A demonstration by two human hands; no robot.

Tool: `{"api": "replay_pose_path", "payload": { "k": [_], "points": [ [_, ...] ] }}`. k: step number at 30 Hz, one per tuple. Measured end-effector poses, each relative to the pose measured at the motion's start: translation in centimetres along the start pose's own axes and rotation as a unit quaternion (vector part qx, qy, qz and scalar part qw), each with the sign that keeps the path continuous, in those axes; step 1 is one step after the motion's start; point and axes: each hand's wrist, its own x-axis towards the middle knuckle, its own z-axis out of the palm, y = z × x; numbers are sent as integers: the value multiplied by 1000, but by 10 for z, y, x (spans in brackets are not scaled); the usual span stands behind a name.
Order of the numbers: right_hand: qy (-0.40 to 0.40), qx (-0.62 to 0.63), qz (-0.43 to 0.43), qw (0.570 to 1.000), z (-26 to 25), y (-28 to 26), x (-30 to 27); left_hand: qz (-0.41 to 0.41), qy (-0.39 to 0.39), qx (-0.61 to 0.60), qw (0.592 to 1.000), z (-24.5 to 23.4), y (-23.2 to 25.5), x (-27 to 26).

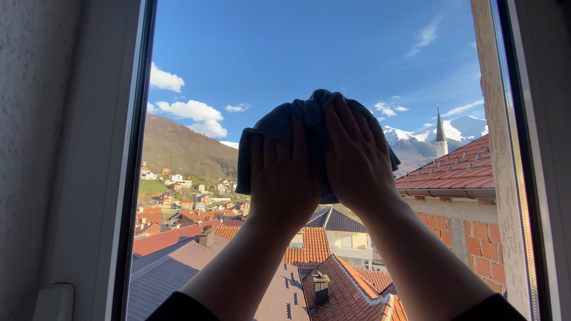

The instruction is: The person wipes a window pane and the windowsill using a blue cloth. They clean the glass in vertical and horizontal strokes, then wipe the sill and frame edges. The view shows a town and mountains outside.

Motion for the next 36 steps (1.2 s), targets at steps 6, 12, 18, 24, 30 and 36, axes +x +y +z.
{"api": "replay_pose_path", "payload": {
  "k": [6, 12, 18, 24, 30, 36],
  "points": [
    [-33, -6, 78, 996, -25, 38, -14, -31, -33, -48, 998, 26, 44, 17],
    [8, -55, 35, 998, -46, 56, -40, -59, -82, -96, 990, 18, 85, 23],
    [-108, -23, 226, 968, -89, 58, -65, -48, -190, -144, 970, -12, 119, 34],
    [-112, 2, 288, 951, -114, 32, -79, -10, -231, -149, 961, -10, 136, 19],
    [-125, 11, 353, 927, -115, 10, -100, 40, -281, -151, 947, -17, 145, -8],
    [-112, 27, 378, 919, -111, -7, -123, 40, -263, -144, 953, -34, 142, -33]
  ]
}}
